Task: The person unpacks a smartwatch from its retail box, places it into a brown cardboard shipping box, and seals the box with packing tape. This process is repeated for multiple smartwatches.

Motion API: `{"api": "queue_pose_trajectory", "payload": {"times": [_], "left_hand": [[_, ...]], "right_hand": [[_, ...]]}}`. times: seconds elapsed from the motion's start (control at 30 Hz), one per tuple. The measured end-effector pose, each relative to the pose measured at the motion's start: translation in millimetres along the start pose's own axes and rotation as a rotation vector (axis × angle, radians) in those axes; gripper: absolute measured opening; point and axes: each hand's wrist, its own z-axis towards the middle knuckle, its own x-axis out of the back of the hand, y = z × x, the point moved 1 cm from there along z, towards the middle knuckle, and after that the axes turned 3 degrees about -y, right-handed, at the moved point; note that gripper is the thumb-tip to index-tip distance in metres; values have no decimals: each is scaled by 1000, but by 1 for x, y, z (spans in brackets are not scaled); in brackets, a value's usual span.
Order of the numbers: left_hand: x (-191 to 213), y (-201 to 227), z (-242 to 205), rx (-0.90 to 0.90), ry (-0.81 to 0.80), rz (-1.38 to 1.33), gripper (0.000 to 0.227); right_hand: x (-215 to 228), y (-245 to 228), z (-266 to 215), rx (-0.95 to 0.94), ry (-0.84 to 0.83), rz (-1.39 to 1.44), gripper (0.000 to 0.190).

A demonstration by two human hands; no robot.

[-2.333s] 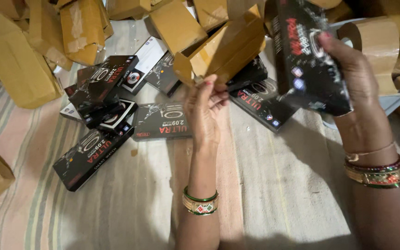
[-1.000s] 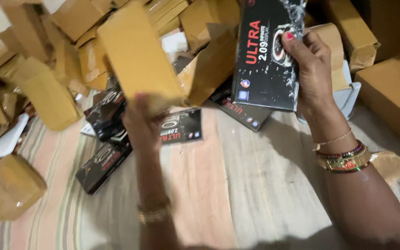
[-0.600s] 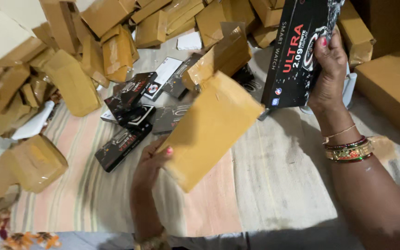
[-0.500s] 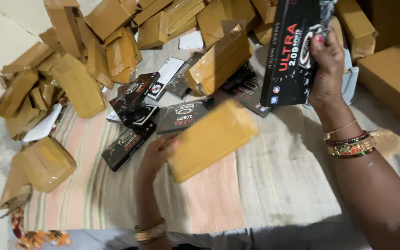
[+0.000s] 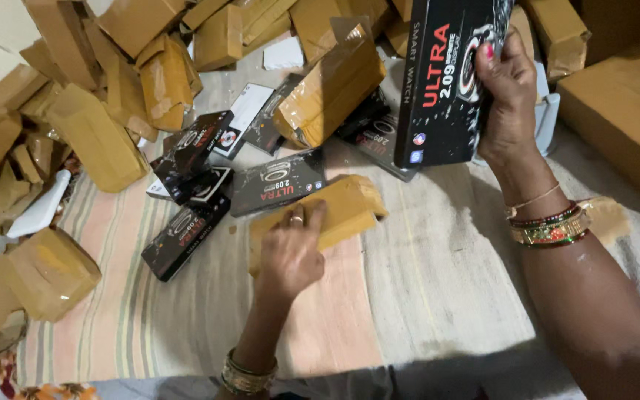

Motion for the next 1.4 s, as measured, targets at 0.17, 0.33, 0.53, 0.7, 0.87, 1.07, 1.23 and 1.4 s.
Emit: {"api": "queue_pose_trajectory", "payload": {"times": [0.17,0.33,0.53,0.7,0.87,1.07,1.23,1.4], "left_hand": [[46,-30,16,77,-39,-540,59],[21,-20,42,285,-362,-444,49],[-39,20,58,-84,206,-263,60],[-43,35,91,-8,118,-265,64],[-37,31,107,136,-183,-488,40],[-41,26,102,99,-113,-547,48],[-51,28,86,-11,18,-497,48],[-45,19,84,37,-63,-590,53]], "right_hand": [[-7,-11,-3,-68,68,14,26],[-3,-12,-3,-81,75,-56,25],[5,18,-3,-40,63,-295,21],[-6,25,-8,60,45,-621,29],[-7,21,-12,-52,185,-790,32],[-13,13,-17,82,98,-819,33],[-26,7,-19,-28,178,-767,37],[-50,12,-26,-3,21,-793,47]]}}
